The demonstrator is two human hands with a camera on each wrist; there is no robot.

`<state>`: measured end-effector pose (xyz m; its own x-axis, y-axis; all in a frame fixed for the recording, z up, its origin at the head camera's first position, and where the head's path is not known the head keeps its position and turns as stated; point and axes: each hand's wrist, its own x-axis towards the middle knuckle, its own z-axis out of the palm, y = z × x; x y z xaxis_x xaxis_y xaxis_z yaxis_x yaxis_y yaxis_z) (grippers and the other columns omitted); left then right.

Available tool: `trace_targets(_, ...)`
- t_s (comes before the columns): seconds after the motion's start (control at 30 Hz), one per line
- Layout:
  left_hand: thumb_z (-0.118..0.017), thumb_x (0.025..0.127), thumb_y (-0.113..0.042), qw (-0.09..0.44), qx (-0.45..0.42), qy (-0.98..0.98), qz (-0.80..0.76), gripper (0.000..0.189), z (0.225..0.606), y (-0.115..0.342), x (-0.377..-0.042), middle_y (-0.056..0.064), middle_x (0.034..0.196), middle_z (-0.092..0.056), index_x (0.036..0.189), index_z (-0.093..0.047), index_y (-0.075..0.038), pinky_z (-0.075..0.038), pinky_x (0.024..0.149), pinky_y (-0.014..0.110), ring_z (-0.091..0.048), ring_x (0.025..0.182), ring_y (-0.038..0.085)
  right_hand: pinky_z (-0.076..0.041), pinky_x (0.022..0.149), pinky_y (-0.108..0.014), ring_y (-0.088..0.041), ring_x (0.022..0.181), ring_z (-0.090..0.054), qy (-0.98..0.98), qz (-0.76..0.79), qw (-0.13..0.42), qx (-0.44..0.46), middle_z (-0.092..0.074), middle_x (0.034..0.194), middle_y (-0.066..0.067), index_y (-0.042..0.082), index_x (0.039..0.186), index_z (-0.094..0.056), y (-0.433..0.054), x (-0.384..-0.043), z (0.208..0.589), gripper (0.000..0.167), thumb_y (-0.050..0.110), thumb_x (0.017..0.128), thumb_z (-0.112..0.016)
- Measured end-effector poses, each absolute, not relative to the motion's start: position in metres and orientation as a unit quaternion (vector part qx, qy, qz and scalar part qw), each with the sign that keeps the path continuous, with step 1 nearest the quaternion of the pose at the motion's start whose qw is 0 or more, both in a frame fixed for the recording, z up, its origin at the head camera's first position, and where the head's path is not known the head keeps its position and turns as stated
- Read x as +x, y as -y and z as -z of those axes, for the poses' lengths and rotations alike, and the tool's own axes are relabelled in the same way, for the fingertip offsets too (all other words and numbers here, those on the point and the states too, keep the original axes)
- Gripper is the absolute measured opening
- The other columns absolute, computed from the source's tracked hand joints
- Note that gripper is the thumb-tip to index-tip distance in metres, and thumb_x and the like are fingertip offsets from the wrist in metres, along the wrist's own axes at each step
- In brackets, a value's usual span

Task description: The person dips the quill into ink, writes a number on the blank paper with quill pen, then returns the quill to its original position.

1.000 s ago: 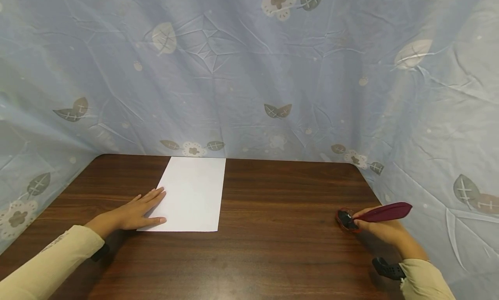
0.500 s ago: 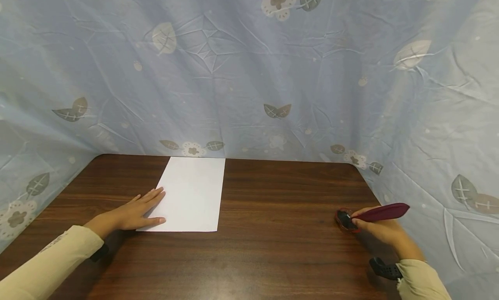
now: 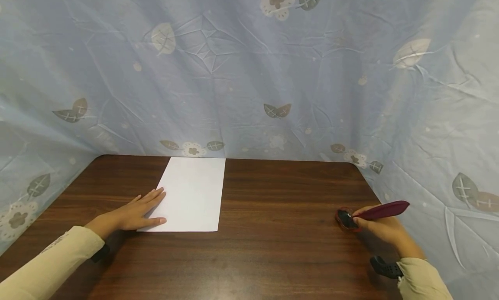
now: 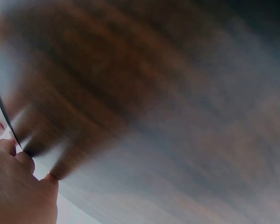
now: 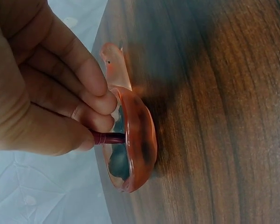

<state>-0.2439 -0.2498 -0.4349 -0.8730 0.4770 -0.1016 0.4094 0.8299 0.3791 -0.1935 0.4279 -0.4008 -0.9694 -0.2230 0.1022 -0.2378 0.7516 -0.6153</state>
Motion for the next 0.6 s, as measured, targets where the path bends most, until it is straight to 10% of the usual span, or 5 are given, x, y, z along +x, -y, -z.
trace_targets(0.6,-0.056,0.089,-0.058,0.098,0.23,-0.953,-0.17,0.092,0.4362,0.2503,-0.2444,0.021,0.158,-0.014,0.151,-0.022,0.0,-0.009,0.109,0.068,-0.012,0.143,0.044,-0.046,0.06,-0.023,0.001,0.072,-0.057,0.946,-0.307,0.003,0.108,-0.07,0.086,-0.003,0.0,0.101,-0.07,-0.428,-0.1984,0.4021,0.019,0.015,0.091,-0.065)
